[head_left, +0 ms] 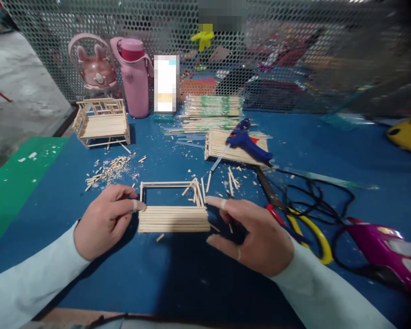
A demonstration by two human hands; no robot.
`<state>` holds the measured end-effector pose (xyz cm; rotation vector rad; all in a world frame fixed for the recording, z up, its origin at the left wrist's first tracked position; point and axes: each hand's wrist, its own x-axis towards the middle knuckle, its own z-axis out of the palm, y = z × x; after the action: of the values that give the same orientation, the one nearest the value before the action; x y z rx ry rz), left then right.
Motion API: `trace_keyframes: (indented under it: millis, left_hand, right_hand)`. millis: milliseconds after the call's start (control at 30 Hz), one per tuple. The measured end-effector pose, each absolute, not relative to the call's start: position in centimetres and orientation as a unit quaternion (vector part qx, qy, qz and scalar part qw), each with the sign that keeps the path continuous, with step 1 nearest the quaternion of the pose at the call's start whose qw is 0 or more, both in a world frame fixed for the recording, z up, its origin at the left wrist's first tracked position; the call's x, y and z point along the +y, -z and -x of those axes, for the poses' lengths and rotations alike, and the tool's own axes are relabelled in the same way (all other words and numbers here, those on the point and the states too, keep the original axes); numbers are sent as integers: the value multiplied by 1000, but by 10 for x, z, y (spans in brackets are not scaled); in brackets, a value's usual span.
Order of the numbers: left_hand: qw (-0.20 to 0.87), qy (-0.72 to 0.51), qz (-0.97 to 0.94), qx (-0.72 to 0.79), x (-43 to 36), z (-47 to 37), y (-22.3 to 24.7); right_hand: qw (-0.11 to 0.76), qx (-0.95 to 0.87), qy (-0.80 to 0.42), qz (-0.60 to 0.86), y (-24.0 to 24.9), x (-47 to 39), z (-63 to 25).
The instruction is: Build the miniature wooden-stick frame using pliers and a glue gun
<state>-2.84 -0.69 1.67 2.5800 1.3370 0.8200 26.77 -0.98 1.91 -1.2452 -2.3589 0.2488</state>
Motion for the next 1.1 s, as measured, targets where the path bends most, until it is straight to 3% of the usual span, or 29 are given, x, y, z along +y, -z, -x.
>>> trace_keyframes:
  millis: [267,433,700,1100]
  left_hand:
    - [138,-274,-827,470,-7,25,-16]
    - [220,-330,-708,584,-16,24,-17]
    - [169,-278,-714,620,-65,11,-9]
    - [308,-345,-596,657,-70,-7,9]
  right_hand:
    - [198,-879,-92,424,-10,-8,-259]
    - [228,-872,-72,427,-8,-8,-259]
    - [241,-811,-106,523,-6,-18,-256]
    - [289,-734,-210,578,-9,-34,-244]
